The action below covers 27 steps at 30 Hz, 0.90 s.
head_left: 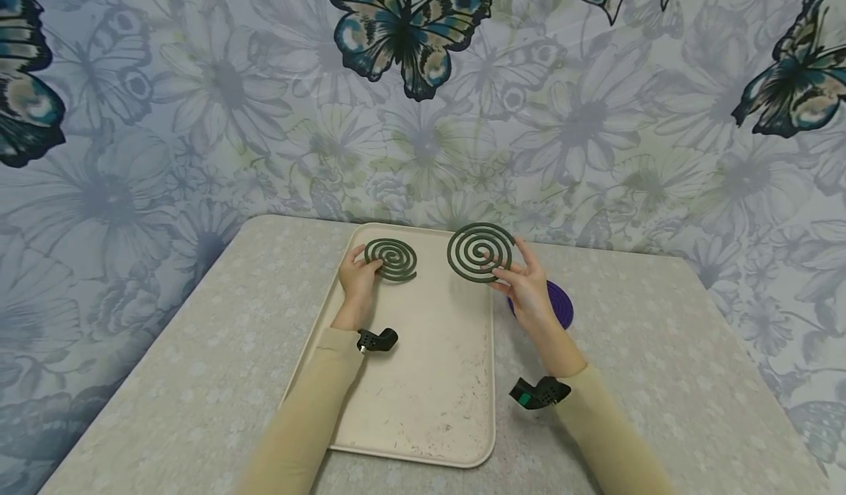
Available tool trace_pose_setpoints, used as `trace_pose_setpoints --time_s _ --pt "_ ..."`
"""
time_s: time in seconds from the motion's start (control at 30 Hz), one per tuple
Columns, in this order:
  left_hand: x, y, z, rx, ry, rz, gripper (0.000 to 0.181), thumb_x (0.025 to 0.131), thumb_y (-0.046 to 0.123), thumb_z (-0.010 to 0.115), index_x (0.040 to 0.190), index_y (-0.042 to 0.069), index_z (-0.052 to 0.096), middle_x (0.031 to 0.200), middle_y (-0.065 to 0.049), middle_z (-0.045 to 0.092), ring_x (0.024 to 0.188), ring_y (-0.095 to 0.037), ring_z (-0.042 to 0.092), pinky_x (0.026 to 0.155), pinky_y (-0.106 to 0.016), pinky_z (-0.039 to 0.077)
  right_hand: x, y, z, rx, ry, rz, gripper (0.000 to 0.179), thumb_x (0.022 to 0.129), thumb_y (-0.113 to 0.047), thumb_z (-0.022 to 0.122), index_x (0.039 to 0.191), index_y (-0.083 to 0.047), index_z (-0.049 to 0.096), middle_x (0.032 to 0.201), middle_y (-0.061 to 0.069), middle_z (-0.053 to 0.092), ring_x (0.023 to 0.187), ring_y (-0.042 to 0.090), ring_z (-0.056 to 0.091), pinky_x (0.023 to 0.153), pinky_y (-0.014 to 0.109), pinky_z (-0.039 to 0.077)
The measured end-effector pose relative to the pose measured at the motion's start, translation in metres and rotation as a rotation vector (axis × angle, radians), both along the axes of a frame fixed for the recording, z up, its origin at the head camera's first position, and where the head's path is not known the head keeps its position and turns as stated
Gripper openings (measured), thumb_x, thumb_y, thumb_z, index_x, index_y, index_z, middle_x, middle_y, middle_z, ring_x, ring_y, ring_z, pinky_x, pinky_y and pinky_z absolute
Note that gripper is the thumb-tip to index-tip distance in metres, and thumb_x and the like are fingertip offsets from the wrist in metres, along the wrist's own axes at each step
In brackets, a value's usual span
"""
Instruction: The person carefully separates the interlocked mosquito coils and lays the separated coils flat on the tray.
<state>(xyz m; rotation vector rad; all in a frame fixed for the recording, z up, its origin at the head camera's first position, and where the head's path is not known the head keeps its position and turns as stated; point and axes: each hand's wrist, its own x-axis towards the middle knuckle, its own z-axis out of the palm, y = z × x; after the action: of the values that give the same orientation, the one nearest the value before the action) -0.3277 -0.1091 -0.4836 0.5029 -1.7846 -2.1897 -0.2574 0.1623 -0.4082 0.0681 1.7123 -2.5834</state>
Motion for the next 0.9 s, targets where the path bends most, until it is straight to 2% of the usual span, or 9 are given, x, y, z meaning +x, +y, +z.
trace_pose_setpoints --time_s 0.1,0.17,0.27,0.37,0.43,0.7,0.9 --pt "-0.001 -0.002 -0.003 -0.029 -0.017 0.005 0.05 0.084 -0.005 0.064 0.132 0.001 0.052 0.104 -0.019 0.065 0.064 -0.008 0.057 0.053 -0.014 0.044 -0.008 -0.005 -0.009 0.025 0.0 0.013 0.082 0.088 0.016 0.051 0.153 -0.019 0.016 0.09 -0.001 0.07 0.079 0.01 0.071 0.07 0.02 0.058" --pt "-0.002 -0.003 -0.004 -0.059 -0.03 -0.002 0.048 0.086 -0.001 0.062 0.134 0.002 0.051 0.118 -0.02 0.061 0.082 -0.012 0.06 0.06 -0.016 0.047 -0.014 -0.009 -0.014 0.036 -0.004 0.022 0.081 0.088 0.015 0.051 0.153 -0.018 0.017 0.089 -0.002 0.07 0.079 0.009 0.071 0.07 0.02 0.058" --pt "-0.003 -0.004 -0.003 -0.091 -0.031 0.0 0.046 0.089 0.004 0.06 0.134 0.002 0.051 0.134 -0.019 0.053 0.115 -0.023 0.055 0.086 -0.024 0.051 -0.022 -0.015 -0.021 0.051 -0.013 0.018 0.08 0.088 0.016 0.052 0.153 -0.018 0.02 0.087 -0.003 0.07 0.078 0.009 0.071 0.07 0.021 0.059" --pt "-0.003 -0.005 -0.001 -0.116 -0.017 -0.005 0.043 0.091 0.008 0.057 0.133 0.0 0.052 0.141 -0.018 0.048 0.135 -0.029 0.042 0.108 -0.033 0.041 -0.031 -0.022 -0.028 0.075 -0.032 0.001 0.078 0.086 0.017 0.053 0.151 -0.016 0.025 0.085 -0.003 0.07 0.076 0.008 0.07 0.068 0.021 0.059" --pt "-0.003 -0.005 0.0 -0.121 -0.009 -0.005 0.042 0.092 0.01 0.056 0.133 0.0 0.052 0.142 -0.018 0.047 0.137 -0.03 0.039 0.113 -0.035 0.036 -0.037 -0.025 -0.032 0.099 -0.052 -0.005 0.078 0.086 0.017 0.053 0.151 -0.014 0.025 0.084 -0.003 0.068 0.074 0.007 0.069 0.066 0.02 0.058" --pt "-0.002 -0.005 0.003 -0.166 0.032 0.002 0.038 0.094 0.012 0.055 0.129 -0.001 0.055 0.141 -0.017 0.049 0.138 -0.03 0.039 0.113 -0.034 0.037 -0.053 -0.035 -0.045 0.181 -0.165 -0.033 0.082 0.083 0.017 0.055 0.151 -0.018 0.026 0.093 0.003 0.064 0.067 0.005 0.066 0.06 0.017 0.057" --pt "-0.004 -0.006 0.003 -0.155 0.061 0.042 0.034 0.094 0.012 0.055 0.124 -0.002 0.058 0.137 -0.017 0.053 0.135 -0.028 0.044 0.111 -0.034 0.04 -0.061 -0.04 -0.053 0.189 -0.15 -0.028 0.083 0.083 0.018 0.054 0.153 -0.012 0.021 0.083 -0.001 0.065 0.061 0.003 0.065 0.057 0.016 0.055"
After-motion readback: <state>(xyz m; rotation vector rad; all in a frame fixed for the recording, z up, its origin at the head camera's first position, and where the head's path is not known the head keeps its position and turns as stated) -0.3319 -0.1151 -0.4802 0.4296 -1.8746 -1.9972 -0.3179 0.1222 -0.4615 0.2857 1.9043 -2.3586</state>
